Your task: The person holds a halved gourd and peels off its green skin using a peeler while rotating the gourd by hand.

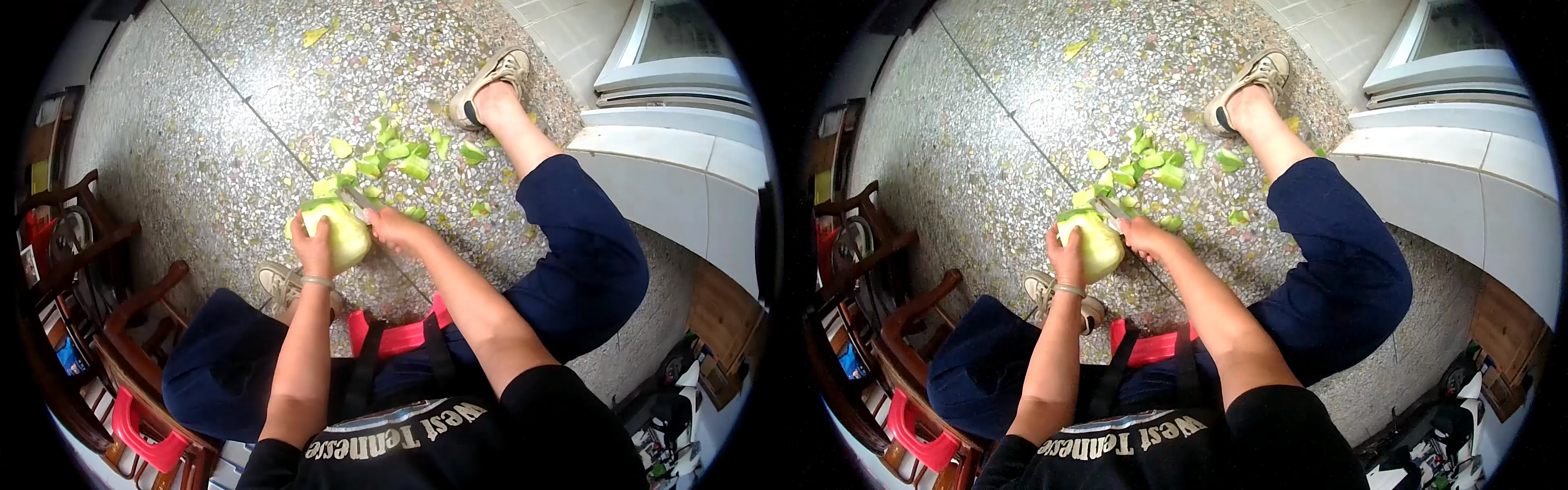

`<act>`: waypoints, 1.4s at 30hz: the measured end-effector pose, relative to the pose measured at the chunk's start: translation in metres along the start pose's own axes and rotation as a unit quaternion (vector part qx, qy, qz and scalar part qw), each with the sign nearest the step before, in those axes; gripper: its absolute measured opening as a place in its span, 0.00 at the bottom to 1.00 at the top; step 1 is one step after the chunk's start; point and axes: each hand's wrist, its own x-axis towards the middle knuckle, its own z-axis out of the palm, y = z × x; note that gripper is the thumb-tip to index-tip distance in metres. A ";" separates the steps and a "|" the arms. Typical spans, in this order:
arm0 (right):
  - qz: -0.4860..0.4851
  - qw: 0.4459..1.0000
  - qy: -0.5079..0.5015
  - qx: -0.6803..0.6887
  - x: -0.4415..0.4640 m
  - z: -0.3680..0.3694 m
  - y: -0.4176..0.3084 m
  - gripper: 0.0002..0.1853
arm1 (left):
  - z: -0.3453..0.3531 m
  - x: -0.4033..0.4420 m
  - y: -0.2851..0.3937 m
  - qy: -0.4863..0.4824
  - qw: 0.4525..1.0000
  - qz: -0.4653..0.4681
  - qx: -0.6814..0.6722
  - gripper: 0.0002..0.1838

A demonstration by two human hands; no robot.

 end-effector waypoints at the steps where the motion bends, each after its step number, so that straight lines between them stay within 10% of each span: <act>1: 0.017 0.999 -0.028 0.024 -0.001 -0.001 -0.001 0.25 | 0.000 -0.001 0.003 0.000 1.000 -0.004 0.003 0.22; 14: -0.008 0.953 -0.083 0.292 -0.028 -0.002 0.008 0.22 | -0.003 -0.006 -0.001 -0.003 1.000 -0.003 -0.009 0.24; 16: -0.034 0.963 -0.038 0.264 -0.017 0.002 0.015 0.22 | -0.004 -0.005 0.000 -0.002 1.000 -0.001 -0.010 0.24; 18: -0.207 0.922 0.240 -0.222 -0.018 0.011 0.022 0.21 | -0.003 -0.006 0.002 -0.003 1.000 -0.002 -0.011 0.24; 27: 0.001 0.956 0.230 -0.180 -0.034 -0.008 0.025 0.19 | -0.006 -0.011 0.003 0.001 1.000 -0.013 0.013 0.28; 32: -0.235 0.886 0.284 -0.282 -0.043 0.016 0.008 0.14 | -0.006 -0.028 -0.005 -0.055 0.998 -0.002 0.002 0.26; 42: -0.308 0.775 0.251 -0.491 -0.038 0.031 0.005 0.10 | 0.001 -0.036 -0.022 -0.073 0.993 0.090 0.004 0.27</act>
